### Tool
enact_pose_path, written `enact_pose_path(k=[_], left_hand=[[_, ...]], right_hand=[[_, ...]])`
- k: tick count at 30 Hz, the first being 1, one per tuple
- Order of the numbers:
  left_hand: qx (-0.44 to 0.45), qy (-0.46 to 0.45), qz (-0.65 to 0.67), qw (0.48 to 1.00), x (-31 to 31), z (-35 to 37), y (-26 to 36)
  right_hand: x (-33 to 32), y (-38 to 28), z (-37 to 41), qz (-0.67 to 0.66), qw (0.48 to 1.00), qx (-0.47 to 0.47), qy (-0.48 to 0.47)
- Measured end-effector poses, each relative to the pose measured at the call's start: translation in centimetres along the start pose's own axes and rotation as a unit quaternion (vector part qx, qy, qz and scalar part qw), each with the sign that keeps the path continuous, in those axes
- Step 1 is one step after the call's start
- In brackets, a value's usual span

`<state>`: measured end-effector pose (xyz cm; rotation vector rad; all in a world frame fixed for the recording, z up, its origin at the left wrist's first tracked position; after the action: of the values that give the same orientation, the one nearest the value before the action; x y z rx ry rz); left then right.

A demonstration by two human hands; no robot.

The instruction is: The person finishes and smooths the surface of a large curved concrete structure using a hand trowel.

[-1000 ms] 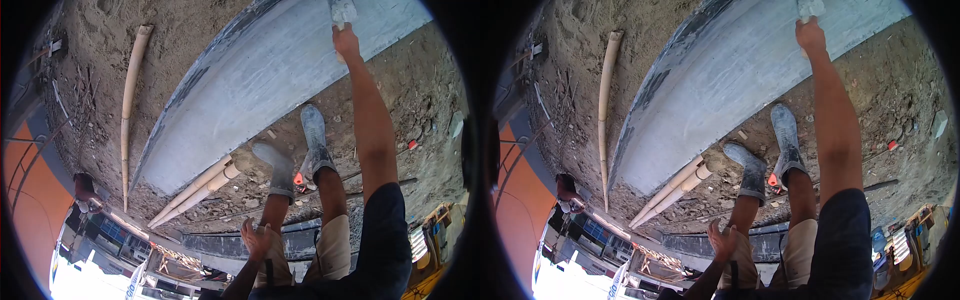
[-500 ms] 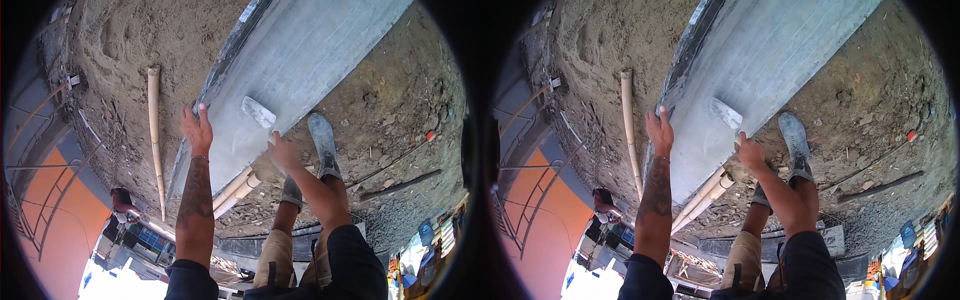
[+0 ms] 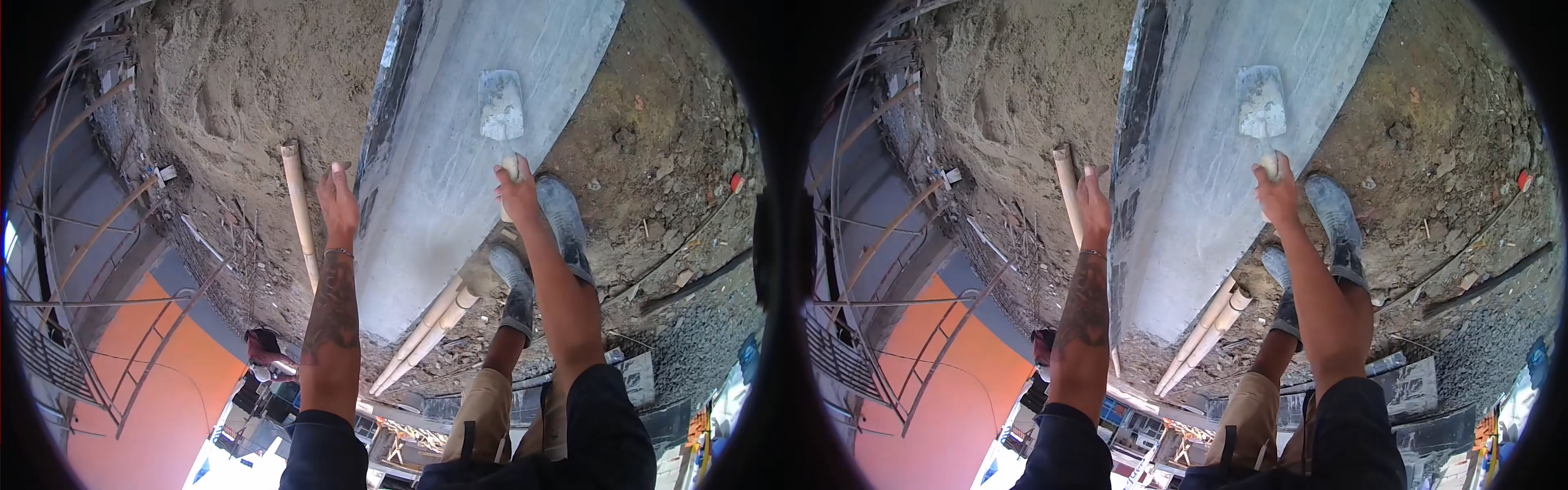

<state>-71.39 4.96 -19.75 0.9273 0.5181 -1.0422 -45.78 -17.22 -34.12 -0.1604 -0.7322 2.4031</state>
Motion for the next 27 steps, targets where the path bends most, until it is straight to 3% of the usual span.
enact_pose_path(k=[4, 5, 8, 11, 13, 15, 18, 21, 23, 25, 27], left_hand=[[0.145, -0.059, 0.09, 0.984, 1.8, -7.4, 11.1], [0.143, -0.06, 0.093, 0.983, 3.6, -8.8, 12.6], [0.125, -0.102, 0.09, 0.983, 5.9, -9.9, 14.3], [0.062, -0.163, 0.084, 0.981, 6.0, -9.5, 12.8], [0.061, -0.146, 0.114, 0.981, 5.8, -9.8, 12.9], [0.052, -0.131, 0.149, 0.979, 5.7, -9.5, 12.5], [0.038, -0.128, 0.187, 0.973, 5.8, -9.8, 12.3], [0.037, -0.126, 0.189, 0.973, 5.7, -10.2, 12.3], [0.055, -0.114, 0.164, 0.978, 5.5, -9.8, 12.2], [0.07, -0.095, 0.147, 0.982, 5.4, -10.0, 11.9], [0.081, -0.072, 0.137, 0.985, 5.6, -10.7, 11.4]], right_hand=[[11.6, 8.7, 11.8, -0.173, 0.968, 0.171, -0.06], [14.2, 10.2, 14.6, -0.197, 0.946, 0.238, -0.094], [20.9, 12.7, 18.9, -0.318, 0.879, 0.325, -0.147], [25.6, 8.9, 19.5, -0.431, 0.807, 0.375, -0.15], [25.8, 3.2, 17.2, -0.486, 0.794, 0.357, -0.083], [22.9, -2.4, 14.4, -0.462, 0.839, 0.274, -0.09], [20.6, -7.3, 11.8, -0.459, 0.85, 0.234, -0.116], [21.4, -4.5, 15.5, -0.43, 0.845, 0.288, -0.134], [23.4, 1.4, 19.4, -0.393, 0.828, 0.375, -0.137], [25.2, 7.6, 20.8, -0.45, 0.738, 0.474, -0.168], [24.8, 6.4, 17.5, -0.487, 0.721, 0.467, -0.154]])
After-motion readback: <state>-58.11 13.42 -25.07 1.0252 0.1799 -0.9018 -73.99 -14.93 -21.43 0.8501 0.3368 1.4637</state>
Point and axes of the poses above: each hand's wrist, its own z-axis away from the middle knuckle, its own x-axis out of the palm, y = z × x, the point moved 7 cm from there along -z, towards the middle knuckle, and after that the axes turned 6 degrees about -y, right-handed, at the moved point
